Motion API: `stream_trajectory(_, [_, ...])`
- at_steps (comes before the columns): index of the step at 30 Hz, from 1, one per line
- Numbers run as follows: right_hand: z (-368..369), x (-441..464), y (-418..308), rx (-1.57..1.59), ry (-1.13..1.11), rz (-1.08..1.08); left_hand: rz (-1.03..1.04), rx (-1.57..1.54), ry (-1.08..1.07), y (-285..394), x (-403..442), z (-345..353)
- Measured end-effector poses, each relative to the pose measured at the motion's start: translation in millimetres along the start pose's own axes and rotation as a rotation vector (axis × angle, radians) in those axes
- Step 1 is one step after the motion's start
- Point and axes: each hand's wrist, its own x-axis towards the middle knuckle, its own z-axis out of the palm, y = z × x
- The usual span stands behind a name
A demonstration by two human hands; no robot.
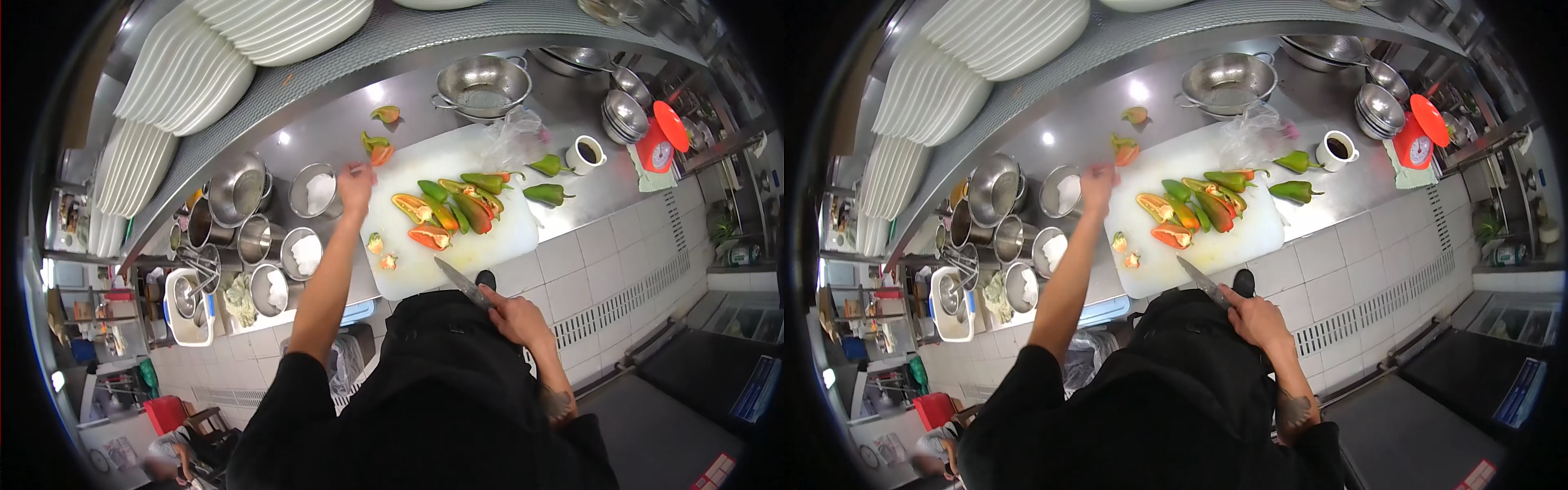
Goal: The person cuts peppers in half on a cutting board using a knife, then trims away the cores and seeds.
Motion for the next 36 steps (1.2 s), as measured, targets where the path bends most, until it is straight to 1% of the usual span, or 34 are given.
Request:
stream_trajectory(2, [-2,-4,2,0.036,-0.028,0.006,0.311,0.401,-0.191,-39,-28,-13])
stream_trajectory(4, [-7,-6,7,0.084,-0.007,0.029,0.325,0.553,-0.404,-19,-88,-21])
stream_trajectory(5, [-7,-12,8,0.123,-0.006,0.041,0.302,0.557,-0.407,-24,-107,-24])
stream_trajectory(6, [-8,-16,11,0.114,-0.026,0.042,0.358,0.708,-0.406,-28,-123,-25])
stream_trajectory(7, [-11,-18,13,0.150,0.003,0.037,0.416,0.859,-0.402,-30,-133,-23])
stream_trajectory(9, [-14,-18,18,0.211,0.056,0.018,0.396,0.829,-0.424,-29,-140,-14])
stream_trajectory(10, [-15,-18,18,0.201,0.037,0.014,0.387,0.804,-0.452,-29,-141,-14])
stream_trajectory(11, [-19,-16,18,0.205,0.038,0.027,0.364,0.800,-0.437,-32,-135,-14])
stream_trajectory(13, [-21,-20,17,0.195,-0.005,0.032,0.557,0.791,-0.568,-40,-128,-23])
stream_trajectory(14, [-23,-20,19,0.205,0.010,0.010,0.533,0.791,-0.551,-40,-124,-27])
stream_trajectory(16, [-26,-18,16,0.214,0.017,-0.013,0.262,0.757,-0.770,-6,-115,-35])
stream_trajectory(17, [-31,-20,13,0.219,0.007,-0.011,0.057,0.605,-0.898,3,-106,-40])
stream_trajectory(18, [-35,-19,12,0.220,0.004,-0.010,0.053,0.597,-0.896,4,-99,-44])
stream_trajectory(20, [-38,-15,8,0.190,-0.001,-0.011,0.068,0.594,-0.988,4,-91,-51])
stream_trajectory(21, [-39,-13,5,0.170,-0.005,-0.017,-0.060,0.603,-1.001,12,-90,-51])
stream_trajectory(22, [-38,-10,3,0.156,-0.013,-0.022,-0.066,0.592,-0.990,10,-88,-50])
stream_trajectory(24, [-33,-2,-1,0.090,0.063,-0.112,-0.183,0.579,-0.981,8,-85,-44])
stream_trajectory(25, [-32,1,-4,0.043,0.101,-0.144,-0.186,0.567,-0.971,5,-85,-42])
stream_trajectory(27, [-31,7,-5,-0.033,0.107,-0.140,-0.025,0.629,-0.881,4,-87,-37])
stream_trajectory(28, [-31,9,-5,-0.094,0.118,-0.128,-0.028,0.622,-0.873,5,-89,-33])
stream_trajectory(30, [-31,14,-2,-0.128,0.101,-0.134,0.114,0.664,-0.854,7,-94,-28])
stream_trajectory(31, [-32,15,-2,-0.119,0.103,-0.140,0.109,0.660,-0.850,7,-97,-26])
stream_trajectory(33, [-34,17,-2,-0.114,0.105,-0.146,0.184,0.725,-0.808,8,-102,-21])
stream_trajectory(34, [-36,18,-3,-0.136,0.092,-0.127,0.184,0.720,-0.807,8,-105,-19])
stream_trajectory(36, [-37,18,-3,-0.163,0.078,-0.107,0.306,0.751,-0.723,6,-113,-15])
